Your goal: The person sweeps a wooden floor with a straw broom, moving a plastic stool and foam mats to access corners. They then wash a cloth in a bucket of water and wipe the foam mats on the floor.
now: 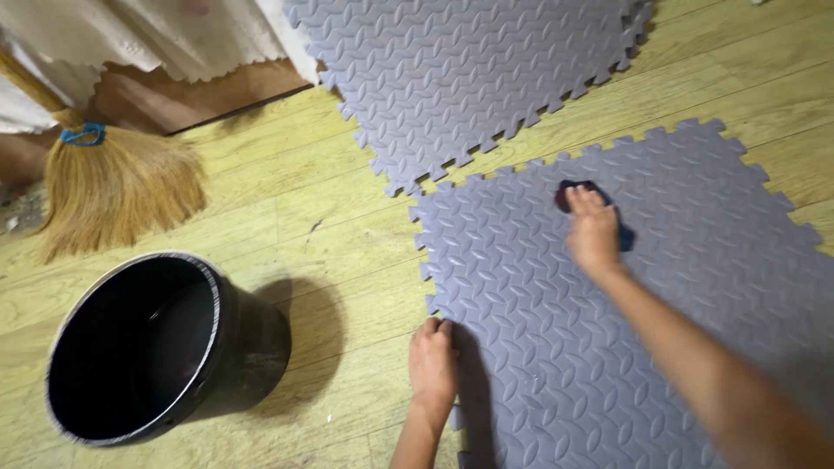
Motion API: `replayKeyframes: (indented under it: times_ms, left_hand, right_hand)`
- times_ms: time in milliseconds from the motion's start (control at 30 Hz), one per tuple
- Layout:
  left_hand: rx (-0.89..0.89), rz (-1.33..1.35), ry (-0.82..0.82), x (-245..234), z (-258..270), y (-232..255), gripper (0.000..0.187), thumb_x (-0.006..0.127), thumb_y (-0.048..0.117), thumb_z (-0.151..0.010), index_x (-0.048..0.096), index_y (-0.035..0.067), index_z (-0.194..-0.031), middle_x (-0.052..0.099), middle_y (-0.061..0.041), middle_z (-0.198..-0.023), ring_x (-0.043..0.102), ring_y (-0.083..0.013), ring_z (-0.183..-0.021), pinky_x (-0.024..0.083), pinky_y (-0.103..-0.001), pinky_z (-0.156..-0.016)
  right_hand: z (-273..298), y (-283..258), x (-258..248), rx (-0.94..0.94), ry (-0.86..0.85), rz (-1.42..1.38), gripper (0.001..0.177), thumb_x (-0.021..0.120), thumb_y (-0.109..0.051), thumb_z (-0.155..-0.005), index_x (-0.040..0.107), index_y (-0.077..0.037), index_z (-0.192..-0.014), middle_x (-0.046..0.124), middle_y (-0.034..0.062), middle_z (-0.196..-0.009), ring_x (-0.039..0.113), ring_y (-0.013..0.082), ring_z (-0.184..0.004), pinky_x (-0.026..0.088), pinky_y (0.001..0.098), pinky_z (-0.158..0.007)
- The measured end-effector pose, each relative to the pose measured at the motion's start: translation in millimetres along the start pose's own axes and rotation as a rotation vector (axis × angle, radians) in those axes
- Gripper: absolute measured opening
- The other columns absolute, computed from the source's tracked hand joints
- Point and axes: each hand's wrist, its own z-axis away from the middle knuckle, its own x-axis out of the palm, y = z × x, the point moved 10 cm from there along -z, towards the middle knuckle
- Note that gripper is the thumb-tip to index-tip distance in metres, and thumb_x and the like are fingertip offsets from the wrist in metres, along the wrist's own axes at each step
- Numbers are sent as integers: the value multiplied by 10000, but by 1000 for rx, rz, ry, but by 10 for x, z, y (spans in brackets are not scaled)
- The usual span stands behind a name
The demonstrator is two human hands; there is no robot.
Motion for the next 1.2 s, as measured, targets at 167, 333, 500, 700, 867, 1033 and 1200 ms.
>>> replayKeyframes:
  times_ms: [167,333,500,700,867,1033,1200]
  left_hand:
    - [-18,-134,-76,219,-93,-57,248,700,1,-736,689,47,-980,657,-151,-1050,617,-355,-1022,506,-455,-903]
    - [-61,-290,-193,298,-190,-68,122,684,91,-812,696,92,-934,667,-106,-1031,652,-302,-1018,518,-448,-888]
    - [-142,-473,-420,392,-452,49,118,705,246,-917,717,155,-991,664,-59,-1127,651,-271,-1108,496,-460,-964]
    - [42,-277,-416,624,-1149,730,399,800,230,-810,653,184,-1178,608,-44,-1242,573,-276,-1209,487,-461,-983]
    - [114,-231,-284,1033,-1723,929,521,804,142,-784,606,134,-1266,581,-87,-1310,562,-305,-1239,504,-448,-990]
    - [52,-317,-379,1103,-1942,993,951,927,273,-661,426,206,-1466,384,-125,-1511,436,-328,-1353,460,-470,-1043]
    - [111,-272,-417,942,-2213,1318,1115,975,393,-607,387,265,-1545,258,-102,-1622,310,-346,-1446,373,-516,-1114]
  right_hand:
    - [618,-1575,244,-273,-7,-293,554,581,-73,-783,628,-43,-1335,625,167,-1381,560,343,-1275,415,525,-1032]
    - [878,-2146,99,-402,-304,-538,613,516,36,-822,628,-93,-1410,590,138,-1479,522,325,-1368,357,535,-1100]
    - [171,-335,-64,-199,-39,-246,470,475,0,-900,667,-88,-1320,658,125,-1376,593,284,-1293,437,452,-1088]
    - [-49,1118,-296,181,111,74,502,593,-38,-849,649,-28,-1348,623,173,-1391,531,358,-1295,380,565,-1016]
    - [-222,-275,401,-111,-111,-317,503,553,17,-810,683,-119,-1276,654,101,-1353,569,294,-1287,421,486,-1060]
    - [-378,-401,416,-282,-156,-409,573,531,46,-789,652,-81,-1334,636,101,-1401,556,269,-1339,404,435,-1118]
    - [-727,1161,175,124,25,-69,500,490,48,-881,661,-70,-1336,655,125,-1395,573,284,-1324,397,465,-1098]
